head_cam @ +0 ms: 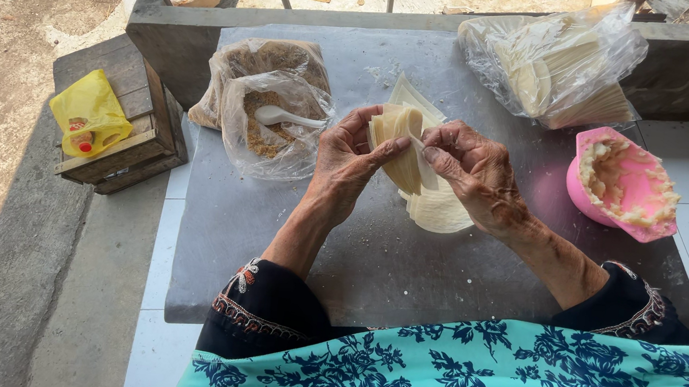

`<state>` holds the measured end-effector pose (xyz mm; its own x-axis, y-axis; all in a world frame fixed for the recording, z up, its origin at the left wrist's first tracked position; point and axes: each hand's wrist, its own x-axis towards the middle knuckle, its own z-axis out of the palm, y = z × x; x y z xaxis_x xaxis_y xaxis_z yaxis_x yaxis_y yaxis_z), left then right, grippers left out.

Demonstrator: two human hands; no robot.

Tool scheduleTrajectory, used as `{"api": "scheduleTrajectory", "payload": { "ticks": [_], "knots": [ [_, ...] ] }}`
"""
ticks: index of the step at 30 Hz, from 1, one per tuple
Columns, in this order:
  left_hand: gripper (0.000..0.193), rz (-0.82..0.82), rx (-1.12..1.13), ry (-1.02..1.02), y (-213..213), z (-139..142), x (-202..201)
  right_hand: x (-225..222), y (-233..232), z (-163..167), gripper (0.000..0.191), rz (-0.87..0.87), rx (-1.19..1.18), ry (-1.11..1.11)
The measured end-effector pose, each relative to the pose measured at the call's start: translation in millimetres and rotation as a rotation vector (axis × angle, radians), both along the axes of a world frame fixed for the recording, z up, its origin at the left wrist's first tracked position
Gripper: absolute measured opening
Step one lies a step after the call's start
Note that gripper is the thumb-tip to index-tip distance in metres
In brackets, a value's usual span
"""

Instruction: The person separates thin, translucent wrappers and places them in a stack. They then scoop a white paste from a pink bowl and spread it onto the stacked wrappers.

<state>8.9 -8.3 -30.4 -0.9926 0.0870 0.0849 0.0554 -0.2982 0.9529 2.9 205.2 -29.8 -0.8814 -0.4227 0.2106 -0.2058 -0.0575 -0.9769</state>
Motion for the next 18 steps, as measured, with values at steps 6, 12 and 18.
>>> {"api": "scheduleTrajectory", "payload": {
  "ticks": [6,12,18],
  "knots": [
    [0.068,-0.034,-0.027,0.028,0.6,1.8,6.0,-4.2,0.9,-8.9,0.02,0.023,-0.07,-0.04],
    [0.067,-0.035,-0.019,0.043,1.4,7.0,7.2,-0.7,-0.8,-7.7,0.029,-0.017,0.003,-0.061],
    [0.063,-0.024,-0.013,0.025,1.3,9.4,8.6,2.0,-3.0,-5.4,0.032,-0.085,0.102,-0.007]
  ]
}}
